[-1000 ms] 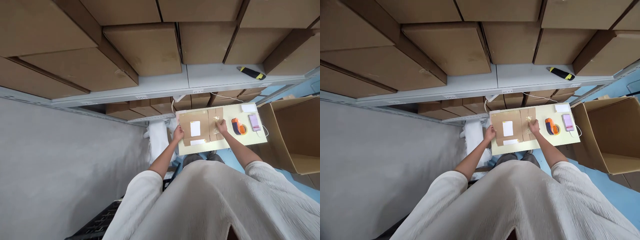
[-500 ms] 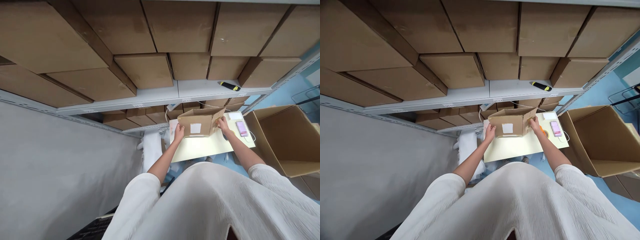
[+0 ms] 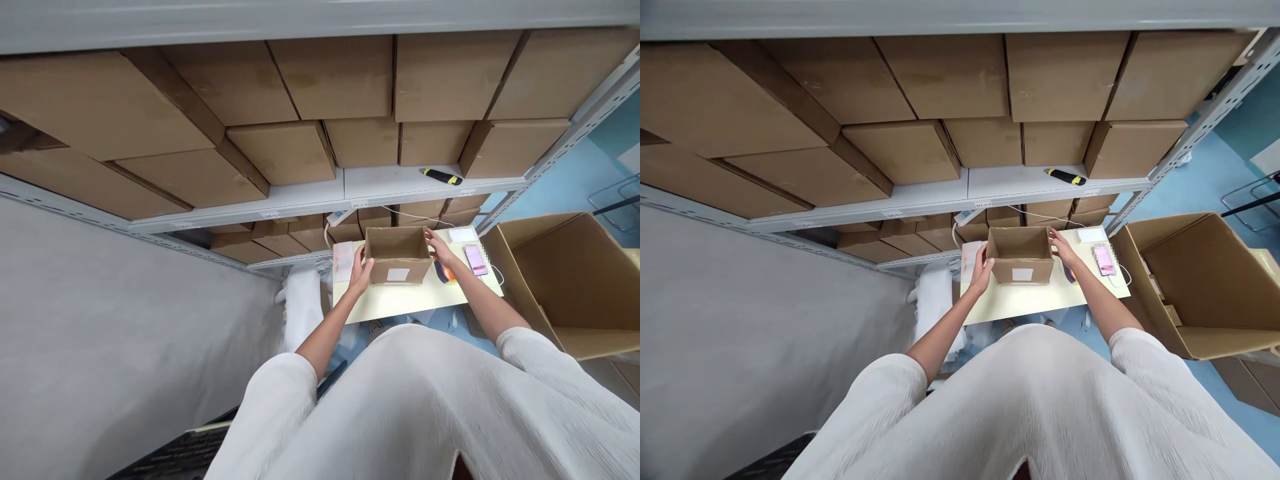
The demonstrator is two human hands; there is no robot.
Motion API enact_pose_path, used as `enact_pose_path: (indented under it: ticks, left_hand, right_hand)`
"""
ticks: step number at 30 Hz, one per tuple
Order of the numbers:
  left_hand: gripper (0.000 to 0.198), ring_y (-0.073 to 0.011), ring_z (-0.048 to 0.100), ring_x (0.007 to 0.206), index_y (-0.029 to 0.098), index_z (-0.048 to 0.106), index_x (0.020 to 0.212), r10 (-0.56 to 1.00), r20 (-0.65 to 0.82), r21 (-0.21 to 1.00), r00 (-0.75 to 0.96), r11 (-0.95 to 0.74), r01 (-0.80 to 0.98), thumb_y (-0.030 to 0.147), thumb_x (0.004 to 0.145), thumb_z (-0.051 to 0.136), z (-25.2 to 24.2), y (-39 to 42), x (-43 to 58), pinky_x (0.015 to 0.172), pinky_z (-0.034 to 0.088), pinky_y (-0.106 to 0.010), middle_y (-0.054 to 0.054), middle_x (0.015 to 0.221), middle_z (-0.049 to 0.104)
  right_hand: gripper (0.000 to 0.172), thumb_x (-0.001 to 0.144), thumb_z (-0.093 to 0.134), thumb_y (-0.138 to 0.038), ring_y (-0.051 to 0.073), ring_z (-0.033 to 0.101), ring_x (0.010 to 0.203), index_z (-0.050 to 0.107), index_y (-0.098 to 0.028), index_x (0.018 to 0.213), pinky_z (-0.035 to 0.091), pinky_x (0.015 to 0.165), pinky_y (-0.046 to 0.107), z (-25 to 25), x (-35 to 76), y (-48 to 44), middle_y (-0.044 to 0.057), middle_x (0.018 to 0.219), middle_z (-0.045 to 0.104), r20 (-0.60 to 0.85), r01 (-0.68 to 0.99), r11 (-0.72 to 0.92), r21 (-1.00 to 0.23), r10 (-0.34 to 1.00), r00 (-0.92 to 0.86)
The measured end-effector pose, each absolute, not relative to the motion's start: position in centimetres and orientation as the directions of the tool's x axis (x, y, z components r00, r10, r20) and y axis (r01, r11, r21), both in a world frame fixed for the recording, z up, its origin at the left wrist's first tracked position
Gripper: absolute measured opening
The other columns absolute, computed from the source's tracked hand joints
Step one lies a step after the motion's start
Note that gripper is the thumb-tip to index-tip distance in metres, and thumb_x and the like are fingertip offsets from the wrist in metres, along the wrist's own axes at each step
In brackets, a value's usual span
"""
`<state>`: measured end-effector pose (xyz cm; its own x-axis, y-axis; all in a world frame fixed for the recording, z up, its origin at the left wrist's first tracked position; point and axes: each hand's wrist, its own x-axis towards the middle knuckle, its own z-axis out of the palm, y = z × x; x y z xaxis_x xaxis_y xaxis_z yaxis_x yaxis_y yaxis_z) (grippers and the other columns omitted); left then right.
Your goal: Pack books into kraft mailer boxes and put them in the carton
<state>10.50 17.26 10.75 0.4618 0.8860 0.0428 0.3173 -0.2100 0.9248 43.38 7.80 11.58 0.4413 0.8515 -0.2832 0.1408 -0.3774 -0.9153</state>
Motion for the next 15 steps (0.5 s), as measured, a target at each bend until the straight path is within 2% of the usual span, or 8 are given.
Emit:
enact_pose_path:
  ticks: [2,4,6,8,10,12,15]
  left_hand:
    - [0.058,-0.0295,0.054,0.157,0.031,0.044,0.169,0.880,0.058,0.913,0.471,-0.237,0.332,0.047,0.114,0.055,11.1,16.8,10.5,0.121,0.053,-0.040,-0.014,0.171,0.052]
    - [0.050,-0.0307,0.053,0.157,0.030,0.058,0.159,0.864,0.043,0.878,0.502,-0.272,0.393,0.049,0.113,0.058,11.1,16.6,10.4,0.121,0.053,-0.042,-0.015,0.169,0.053]
    - [0.040,-0.0309,0.054,0.156,0.028,0.070,0.146,0.837,0.037,0.840,0.547,-0.323,0.437,0.045,0.112,0.061,11.0,16.6,10.3,0.124,0.051,-0.043,-0.014,0.166,0.055]
    - [0.035,-0.0303,0.056,0.154,0.027,0.076,0.139,0.819,0.028,0.815,0.573,-0.351,0.462,0.042,0.110,0.063,10.9,16.8,10.2,0.127,0.049,-0.044,-0.013,0.164,0.058]
    - [0.033,-0.0297,0.057,0.151,0.026,0.079,0.135,0.812,-0.003,0.797,0.584,-0.351,0.491,0.042,0.110,0.063,10.9,17.1,10.2,0.129,0.047,-0.044,-0.012,0.161,0.061]
    - [0.032,-0.0299,0.057,0.149,0.026,0.082,0.128,0.802,-0.031,0.780,0.596,-0.354,0.517,0.044,0.111,0.063,11.0,17.5,10.2,0.130,0.046,-0.045,-0.011,0.156,0.066]
    - [0.033,-0.0304,0.058,0.147,0.024,0.080,0.127,0.803,-0.040,0.769,0.594,-0.355,0.532,0.046,0.111,0.062,11.0,18.0,10.5,0.126,0.047,-0.044,-0.012,0.151,0.068]
  right_hand:
    - [0.076,0.089,0.066,-0.045,0.031,0.062,0.141,0.056,-0.040,0.164,0.058,0.111,0.055,11.9,43.6,7.7,0.008,0.162,0.064,-0.280,0.080,-0.334,-0.939,0.879,0.387]
    - [0.085,0.083,0.075,-0.044,0.033,0.061,0.144,0.054,-0.039,0.165,0.058,0.113,0.055,12.0,43.8,7.7,0.009,0.163,0.062,-0.242,0.077,-0.285,-0.955,0.905,0.350]
    - [0.094,0.077,0.082,-0.040,0.035,0.060,0.146,0.052,-0.037,0.167,0.059,0.113,0.055,12.1,43.8,7.8,0.011,0.164,0.060,-0.192,0.125,-0.241,-0.962,0.929,0.315]
    - [0.097,0.075,0.083,-0.036,0.036,0.057,0.149,0.051,-0.034,0.166,0.060,0.113,0.055,12.1,43.7,7.9,0.012,0.168,0.053,-0.133,0.223,-0.205,-0.953,0.944,0.301]
    - [0.092,0.073,0.081,-0.030,0.037,0.053,0.151,0.054,-0.031,0.161,0.058,0.115,0.054,12.2,43.6,8.1,0.013,0.169,0.048,-0.059,0.358,-0.166,-0.919,0.955,0.291]
    - [0.082,0.074,0.079,-0.027,0.036,0.050,0.153,0.060,-0.028,0.153,0.054,0.121,0.054,12.4,43.4,8.4,0.013,0.166,0.049,0.011,0.472,-0.121,-0.873,0.963,0.268]
    - [0.052,0.083,0.077,-0.033,0.033,0.048,0.156,0.070,-0.028,0.135,0.044,0.130,0.053,12.9,43.0,8.7,0.011,0.158,0.058,0.041,0.537,-0.096,-0.838,0.970,0.238]
